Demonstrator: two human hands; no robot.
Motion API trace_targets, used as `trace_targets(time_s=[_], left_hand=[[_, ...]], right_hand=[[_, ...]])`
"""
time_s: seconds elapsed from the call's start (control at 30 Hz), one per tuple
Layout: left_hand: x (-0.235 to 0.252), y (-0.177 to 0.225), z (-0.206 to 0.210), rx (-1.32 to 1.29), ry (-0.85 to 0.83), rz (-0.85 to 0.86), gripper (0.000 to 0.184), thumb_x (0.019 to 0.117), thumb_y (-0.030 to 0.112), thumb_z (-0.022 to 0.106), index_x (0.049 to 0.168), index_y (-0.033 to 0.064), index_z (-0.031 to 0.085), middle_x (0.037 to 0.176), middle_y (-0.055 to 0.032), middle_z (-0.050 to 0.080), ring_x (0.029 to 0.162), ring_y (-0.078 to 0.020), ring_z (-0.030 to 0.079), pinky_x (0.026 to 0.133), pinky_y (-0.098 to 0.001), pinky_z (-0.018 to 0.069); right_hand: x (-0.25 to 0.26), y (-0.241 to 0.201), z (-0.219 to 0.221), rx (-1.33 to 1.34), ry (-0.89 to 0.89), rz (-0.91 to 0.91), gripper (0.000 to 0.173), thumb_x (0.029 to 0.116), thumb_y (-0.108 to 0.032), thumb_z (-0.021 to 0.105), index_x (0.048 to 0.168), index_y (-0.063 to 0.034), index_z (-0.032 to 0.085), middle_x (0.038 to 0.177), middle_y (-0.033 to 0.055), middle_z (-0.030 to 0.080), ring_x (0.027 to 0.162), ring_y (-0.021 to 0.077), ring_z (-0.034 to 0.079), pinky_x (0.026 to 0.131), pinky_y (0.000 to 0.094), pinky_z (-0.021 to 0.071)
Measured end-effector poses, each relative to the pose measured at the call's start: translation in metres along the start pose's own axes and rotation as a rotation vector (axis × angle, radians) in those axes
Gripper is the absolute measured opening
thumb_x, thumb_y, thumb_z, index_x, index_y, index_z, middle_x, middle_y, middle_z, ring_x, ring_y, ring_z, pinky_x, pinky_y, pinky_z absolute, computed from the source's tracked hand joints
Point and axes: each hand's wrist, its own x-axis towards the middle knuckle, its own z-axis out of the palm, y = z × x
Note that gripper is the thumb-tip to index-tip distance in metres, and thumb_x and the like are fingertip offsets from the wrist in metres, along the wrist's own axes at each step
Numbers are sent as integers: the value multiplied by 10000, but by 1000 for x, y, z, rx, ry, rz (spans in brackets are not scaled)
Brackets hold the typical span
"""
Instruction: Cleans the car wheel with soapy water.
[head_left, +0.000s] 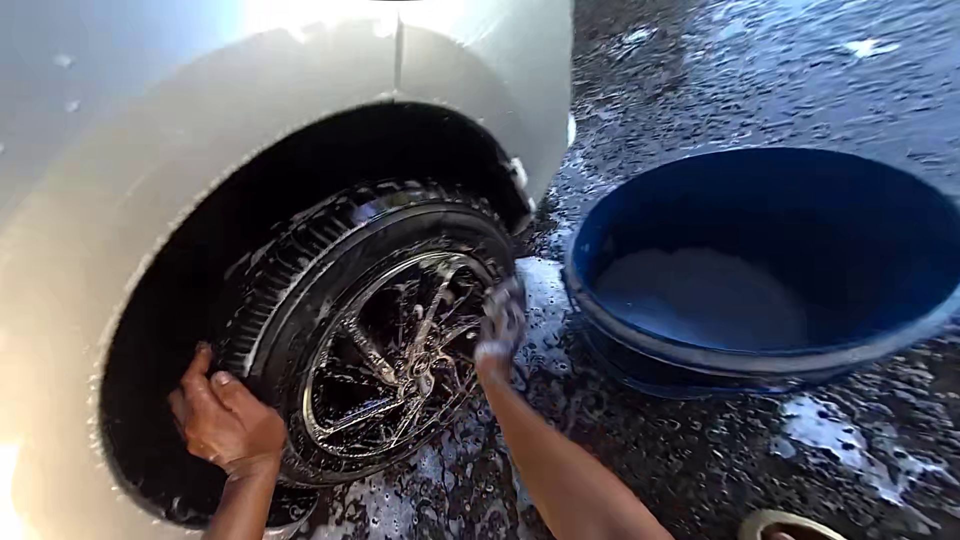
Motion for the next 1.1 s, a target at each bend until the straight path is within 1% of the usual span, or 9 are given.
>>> trace_targets(time_s=[0.07,0.13,0.2,0.3,0.47,0.63,0.77,0.93,1.1], left_hand=[[1,1,-1,14,4,-2,557,1083,359,236,1460,98,554,1400,-217,606,1274,-399,592,1028,-587,467],[0,2,-2,34,-17,0,561,1073,374,241,1455,113,559,1403,-200,607,1260,-391,600,1005,-592,482],[4,7,-5,28,-35,18,536,1066,360,280,1434,103,572,1405,-185,616,1271,-376,595,1025,-574,478],[6,7,-12,20,-95,12,516,1063,333,300,1443,96,554,1426,-164,604,1309,-359,567,1067,-557,454],[31,18,-30,-168,-282,-170,473,1045,376,376,1379,123,597,1355,-152,634,1304,-318,566,1063,-558,450],[53,25,-23,-122,-274,-248,361,1053,372,431,1182,101,633,1140,-124,679,1090,-274,655,906,-530,515],[49,16,-15,-162,-161,-211,304,1029,304,452,1126,106,662,1072,-80,691,1016,-204,659,892,-435,520],[47,23,-20,-196,-169,-279,276,1009,291,482,1120,120,667,1082,-67,704,1024,-205,672,878,-448,529],[43,22,-21,-198,-153,-292,248,1003,297,491,1087,150,673,1089,-33,706,1042,-174,669,872,-427,530]], right_hand=[[-106,-11,22,-244,-367,247,521,1032,-86,481,1523,73,411,1632,343,243,1540,498,186,1242,655,164],[-187,-76,27,-175,-637,521,515,1030,-103,511,1504,77,425,1585,309,364,1486,396,365,1193,534,339],[-207,-172,3,368,-725,881,360,1054,-63,513,1389,69,508,1306,226,589,1139,225,608,939,377,548],[-159,-289,-49,1021,-976,1151,231,1091,-172,431,1140,8,568,896,108,612,721,178,616,643,330,566],[-67,-318,-75,1113,-583,660,297,1115,-293,409,1174,-60,582,883,46,643,750,137,657,679,334,589],[-226,-245,-28,305,-524,-210,604,987,-99,554,1570,-105,394,1573,237,379,1407,369,460,1073,549,484],[-272,-152,-24,187,-698,-41,373,967,-105,626,1338,-80,666,1414,267,530,1243,383,592,1001,524,547],[-233,-206,-46,219,-670,-58,505,993,-128,572,1494,-97,516,1490,275,429,1325,388,508,1050,532,498],[-187,-216,-37,313,-925,213,299,1028,-131,524,1286,-58,657,1177,168,659,1019,243,660,879,459,568]])
